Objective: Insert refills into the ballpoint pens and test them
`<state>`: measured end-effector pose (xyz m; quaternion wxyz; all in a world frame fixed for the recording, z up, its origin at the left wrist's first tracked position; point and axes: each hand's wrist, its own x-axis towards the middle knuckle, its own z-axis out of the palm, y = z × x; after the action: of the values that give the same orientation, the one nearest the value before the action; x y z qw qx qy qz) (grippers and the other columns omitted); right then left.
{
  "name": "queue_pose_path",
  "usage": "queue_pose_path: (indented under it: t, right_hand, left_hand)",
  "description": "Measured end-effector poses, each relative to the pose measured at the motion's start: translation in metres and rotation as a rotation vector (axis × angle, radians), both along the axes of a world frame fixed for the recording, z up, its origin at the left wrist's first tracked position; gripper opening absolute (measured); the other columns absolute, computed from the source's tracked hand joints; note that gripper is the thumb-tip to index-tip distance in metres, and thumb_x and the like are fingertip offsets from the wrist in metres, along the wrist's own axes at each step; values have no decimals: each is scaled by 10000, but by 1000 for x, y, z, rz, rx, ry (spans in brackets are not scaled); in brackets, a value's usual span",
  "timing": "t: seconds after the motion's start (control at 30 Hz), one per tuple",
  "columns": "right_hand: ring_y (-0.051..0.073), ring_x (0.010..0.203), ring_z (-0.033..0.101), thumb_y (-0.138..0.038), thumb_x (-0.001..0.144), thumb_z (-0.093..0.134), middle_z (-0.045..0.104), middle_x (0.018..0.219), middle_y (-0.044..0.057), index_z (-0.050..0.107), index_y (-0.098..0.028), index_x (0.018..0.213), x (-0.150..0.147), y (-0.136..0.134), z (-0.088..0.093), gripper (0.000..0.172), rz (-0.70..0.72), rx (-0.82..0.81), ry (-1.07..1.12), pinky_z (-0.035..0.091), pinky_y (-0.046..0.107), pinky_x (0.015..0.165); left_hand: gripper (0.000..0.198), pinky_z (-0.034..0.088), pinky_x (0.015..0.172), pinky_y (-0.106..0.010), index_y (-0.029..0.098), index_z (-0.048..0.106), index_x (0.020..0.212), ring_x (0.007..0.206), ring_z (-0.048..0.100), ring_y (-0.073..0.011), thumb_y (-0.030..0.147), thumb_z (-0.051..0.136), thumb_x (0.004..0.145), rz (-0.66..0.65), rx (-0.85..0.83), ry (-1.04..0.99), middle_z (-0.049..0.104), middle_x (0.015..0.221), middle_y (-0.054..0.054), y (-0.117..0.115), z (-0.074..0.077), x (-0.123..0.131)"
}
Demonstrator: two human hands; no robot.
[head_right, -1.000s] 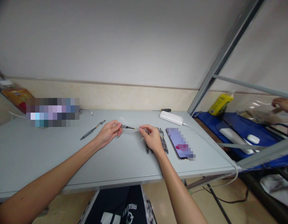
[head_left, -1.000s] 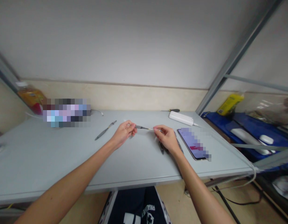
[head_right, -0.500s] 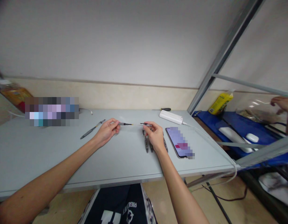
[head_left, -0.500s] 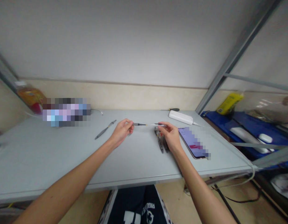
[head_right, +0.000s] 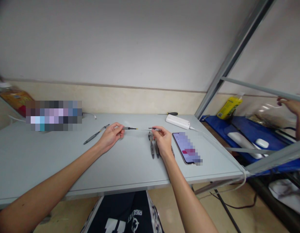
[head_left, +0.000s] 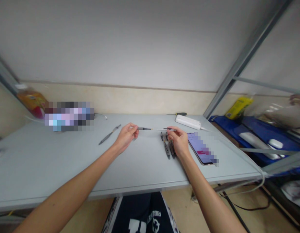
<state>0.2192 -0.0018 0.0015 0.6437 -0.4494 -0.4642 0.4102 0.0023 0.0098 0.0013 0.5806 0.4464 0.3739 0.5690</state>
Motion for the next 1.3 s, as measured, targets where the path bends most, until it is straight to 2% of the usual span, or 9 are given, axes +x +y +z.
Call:
queue_pose_path:
  t: [0.33,0.57,1.07,1.3]
  right_hand:
    - [89,449,459,-291,608,679,543,546,-29,652,-159,779,2,0,-1,217,-41,18,-9,332,227,450]
    - [88,433,440,-289,618,681,510,504,-41,659,-158,790,2,0,-2,218,-30,23,-14,307,224,438]
    - [87,460,468,-287,610,698,532,537,-36,655,-156,787,1,0,-2,224,-7,18,2,343,224,457]
    - [86,472,475,-269,602,706,560,561,-28,657,-157,784,-1,-4,4,219,21,-20,5,357,222,473]
  left_hand:
    - [229,365,497,-191,163,499,702,496,470,-67,297,684,691,21,-2,-21,537,537,31,1,-1,-1]
    - [232,360,488,-189,163,496,688,492,464,-66,308,677,700,3,10,-8,526,530,33,0,0,0]
    - [211,366,492,-195,161,497,699,480,462,-65,296,660,718,-6,14,5,539,533,29,1,-2,-1]
    - [204,362,494,-193,159,499,687,482,462,-63,279,660,719,-8,-15,-6,531,532,29,-1,1,0]
